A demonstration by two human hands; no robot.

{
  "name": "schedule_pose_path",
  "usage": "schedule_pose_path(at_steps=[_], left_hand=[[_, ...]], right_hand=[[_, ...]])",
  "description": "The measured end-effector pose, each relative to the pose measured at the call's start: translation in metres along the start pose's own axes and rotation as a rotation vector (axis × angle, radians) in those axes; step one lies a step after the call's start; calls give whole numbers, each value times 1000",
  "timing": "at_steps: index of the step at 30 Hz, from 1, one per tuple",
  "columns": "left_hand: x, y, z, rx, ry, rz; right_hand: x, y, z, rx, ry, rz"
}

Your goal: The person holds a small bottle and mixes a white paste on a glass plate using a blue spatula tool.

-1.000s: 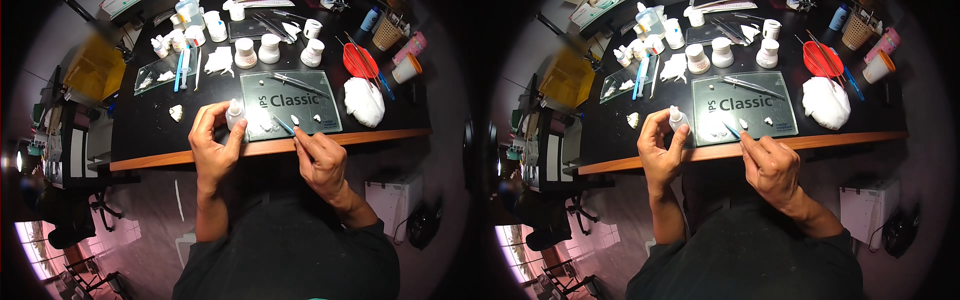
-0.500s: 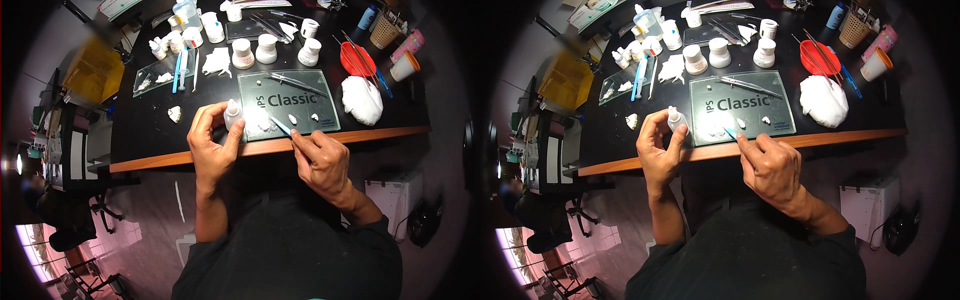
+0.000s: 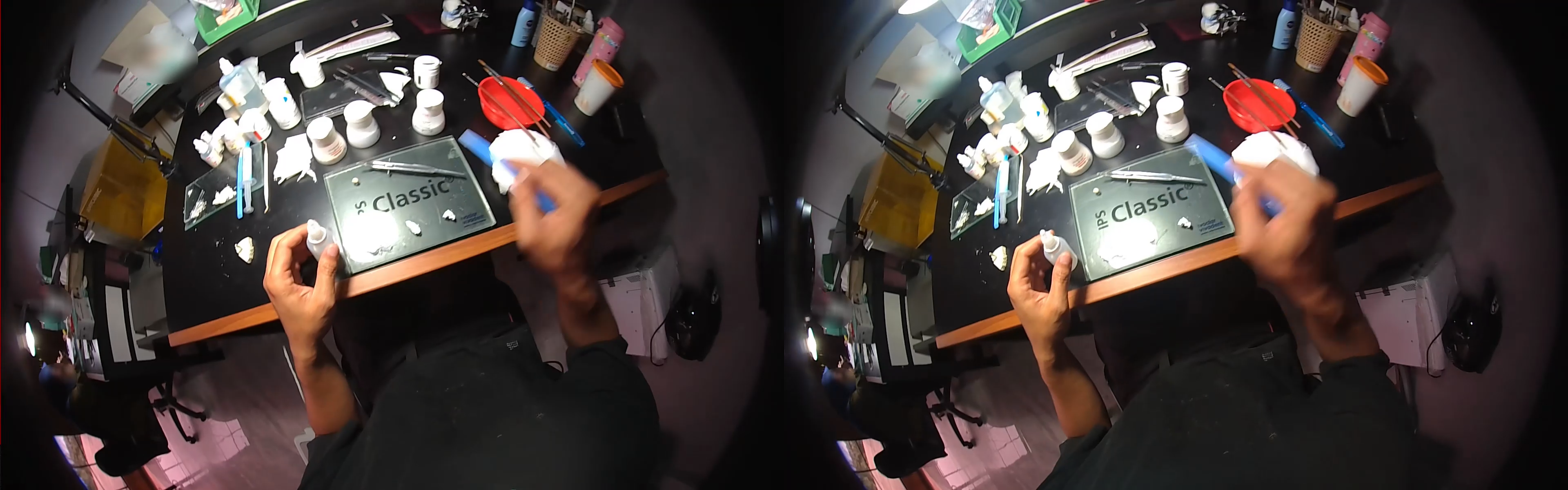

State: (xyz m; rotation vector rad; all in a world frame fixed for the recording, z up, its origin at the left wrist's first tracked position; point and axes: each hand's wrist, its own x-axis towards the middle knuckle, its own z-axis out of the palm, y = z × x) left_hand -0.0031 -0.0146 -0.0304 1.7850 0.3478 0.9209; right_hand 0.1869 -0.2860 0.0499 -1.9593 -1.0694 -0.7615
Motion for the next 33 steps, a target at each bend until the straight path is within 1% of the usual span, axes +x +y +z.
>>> schedule_pose_path(at_steps=[1,2,3,4,7,12,13,16,19,22,25,28,29,32,33], left_hand=[[0,-1,-2,27,-21,9],[-1,-4,-4,54,-42,18],[-1,-5,-6,82,-60,25],[-1,-5,-5,81,-59,25],[-1,-6,-5,81,-55,17],[-2,-6,-4,98,-46,4],[-1,-7,-5,94,-44,9],[-1,-4,-4,102,-51,10],[0,-5,-5,101,-59,13],[-1,-1,-4,94,-50,-12],[-1,-3,-4,62,-46,-10],[-1,-4,-3,56,-31,-14],[-1,-3,-3,49,-24,-26],[-1,-3,0,34,14,-56],[0,-3,2,37,40,-63]], right_hand=[[14,25,-7,-29,115,22],[33,30,-23,-120,84,221],[50,45,-32,-154,34,362],[60,80,-33,-171,21,278],[86,113,-24,-202,-159,196],[100,135,14,-287,-325,105],[102,131,12,-261,-417,150],[106,125,15,-321,-380,197],[104,133,17,-262,-426,173],[105,130,13,-326,-463,186],[104,128,12,-275,-324,141],[104,118,-5,-197,-254,259],[98,118,-11,-212,-179,194],[85,113,-31,-150,-72,269],[75,127,-36,-49,-38,297]])
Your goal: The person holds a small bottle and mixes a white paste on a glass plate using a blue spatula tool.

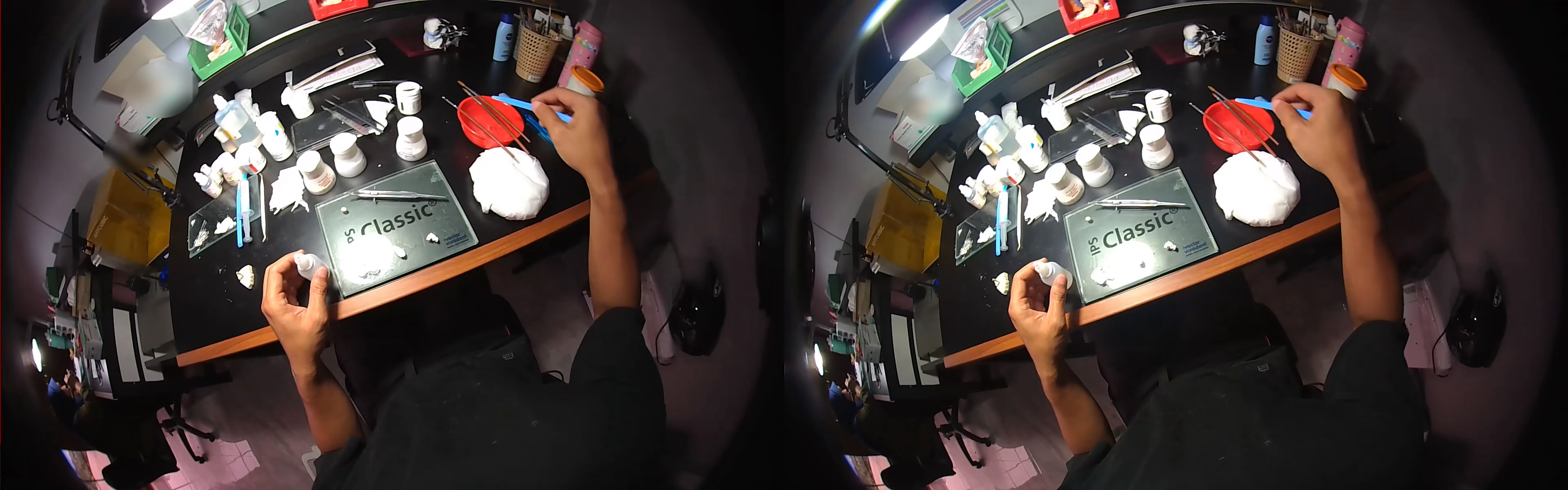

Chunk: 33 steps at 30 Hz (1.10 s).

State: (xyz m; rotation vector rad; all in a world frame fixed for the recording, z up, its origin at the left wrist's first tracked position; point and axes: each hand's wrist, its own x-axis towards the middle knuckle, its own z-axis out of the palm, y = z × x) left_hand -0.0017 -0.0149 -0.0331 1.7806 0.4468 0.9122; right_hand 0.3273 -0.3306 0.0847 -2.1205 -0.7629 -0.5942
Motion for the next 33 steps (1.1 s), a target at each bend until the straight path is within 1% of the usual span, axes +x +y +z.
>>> schedule_pose_path(at_steps=[1,4,7,10,11,13,14,15,17,18,19,21,23,25,27,30,33], left_hand=[[0,0,2,2,25,-8],[2,1,5,132,65,21],[4,0,7,252,104,64],[5,-4,7,249,114,60],[4,-6,4,233,101,12],[1,-2,6,281,161,78],[0,-2,3,239,149,107],[-2,-2,8,229,237,234],[-14,20,22,266,402,462],[-22,25,22,376,436,582],[-22,35,33,279,401,752],[-26,67,53,354,96,837],[-22,98,95,434,-103,823],[-15,103,135,373,-322,777],[-11,93,174,296,-471,765],[-14,88,217,450,-549,764],[-21,79,230,508,-551,729]], right_hand=[[-9,8,-8,112,-9,73],[-51,24,-28,297,117,141],[-103,38,-43,450,185,332],[-142,44,-42,582,230,531],[-151,44,-40,650,239,549],[-162,47,-30,688,262,535],[-163,41,-30,684,241,542],[-163,37,-29,682,215,550],[-163,34,-25,732,188,534],[-162,37,-23,752,184,513],[-162,39,-20,774,171,494],[-160,37,-18,799,166,525],[-157,37,-14,820,157,537],[-157,37,-11,833,153,538],[-159,38,-10,787,112,562],[-158,41,-13,693,67,547],[-159,52,-27,621,41,549]])
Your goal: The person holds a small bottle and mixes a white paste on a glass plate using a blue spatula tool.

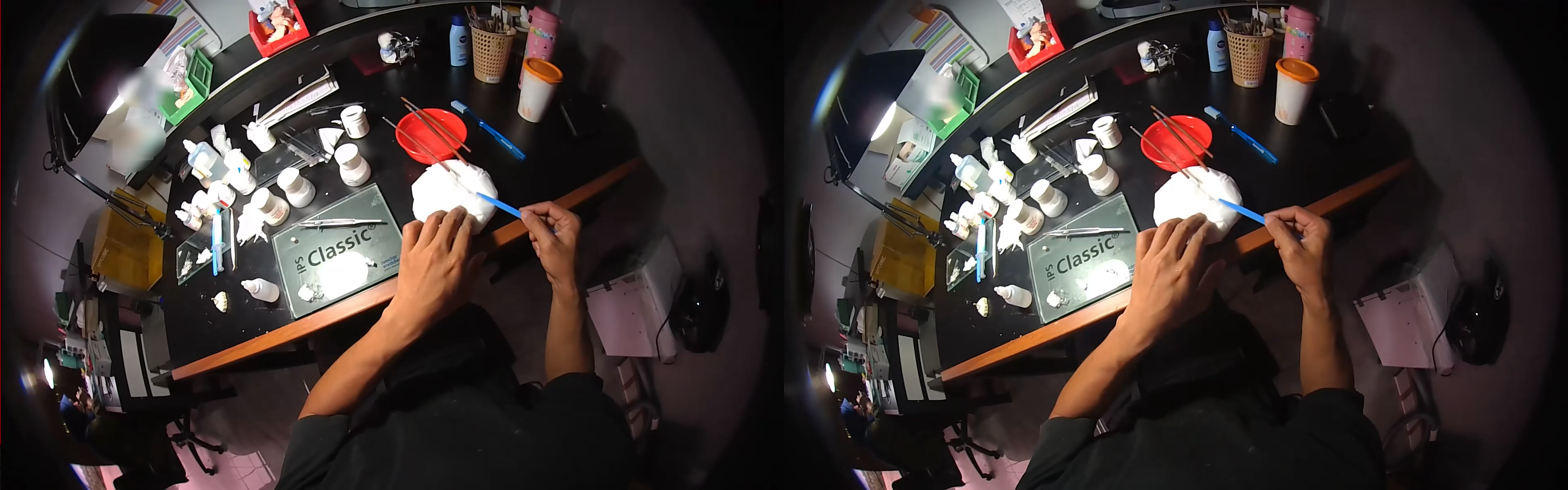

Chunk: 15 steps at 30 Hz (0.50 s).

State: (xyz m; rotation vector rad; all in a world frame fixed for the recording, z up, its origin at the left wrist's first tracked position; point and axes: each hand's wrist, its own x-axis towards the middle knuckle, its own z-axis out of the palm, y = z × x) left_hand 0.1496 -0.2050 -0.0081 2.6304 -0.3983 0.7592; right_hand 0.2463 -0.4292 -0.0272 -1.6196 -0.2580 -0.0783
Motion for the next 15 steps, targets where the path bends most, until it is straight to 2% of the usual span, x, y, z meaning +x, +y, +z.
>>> schedule_pose_path(at_steps=[3,6,10,14,15], left_hand=[[-1,-2,-3,-35,-5,-19],[-2,-1,-1,-32,-5,-39],[-3,3,3,-4,-12,-65],[-7,8,7,-16,12,-108],[-8,8,8,-14,17,-106]], right_hand=[[-3,-6,-25,-48,-7,80],[-4,-10,-36,16,15,30],[0,-4,-15,36,71,-169],[5,5,-1,-187,29,-378],[10,5,-1,-342,10,-588]])
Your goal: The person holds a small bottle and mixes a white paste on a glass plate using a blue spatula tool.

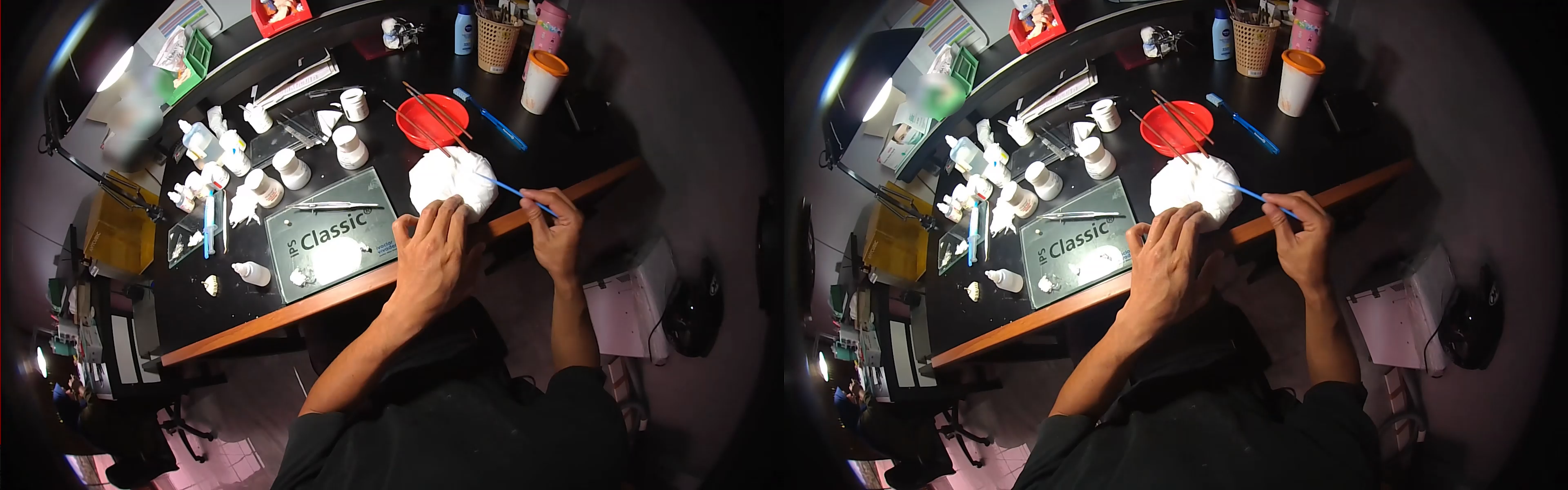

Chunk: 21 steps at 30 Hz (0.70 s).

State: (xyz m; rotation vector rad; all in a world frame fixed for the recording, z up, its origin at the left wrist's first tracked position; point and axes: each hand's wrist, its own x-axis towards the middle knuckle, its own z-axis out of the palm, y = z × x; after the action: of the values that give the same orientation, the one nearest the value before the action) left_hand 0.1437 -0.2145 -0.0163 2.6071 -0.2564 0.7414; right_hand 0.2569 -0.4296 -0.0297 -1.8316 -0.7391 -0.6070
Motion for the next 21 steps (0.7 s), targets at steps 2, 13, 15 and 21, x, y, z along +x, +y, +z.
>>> schedule_pose_path(at_steps=[2,13,15,21], left_hand=[[-1,-1,2,7,19,0],[-16,0,-10,-220,216,69],[-35,5,-32,-245,339,150],[-126,-27,-100,-92,636,23]], right_hand=[[-4,-2,-5,-71,-58,-21],[-30,-3,-33,-69,111,179],[-34,-4,-25,-14,84,176],[-47,-43,46,327,39,88]])
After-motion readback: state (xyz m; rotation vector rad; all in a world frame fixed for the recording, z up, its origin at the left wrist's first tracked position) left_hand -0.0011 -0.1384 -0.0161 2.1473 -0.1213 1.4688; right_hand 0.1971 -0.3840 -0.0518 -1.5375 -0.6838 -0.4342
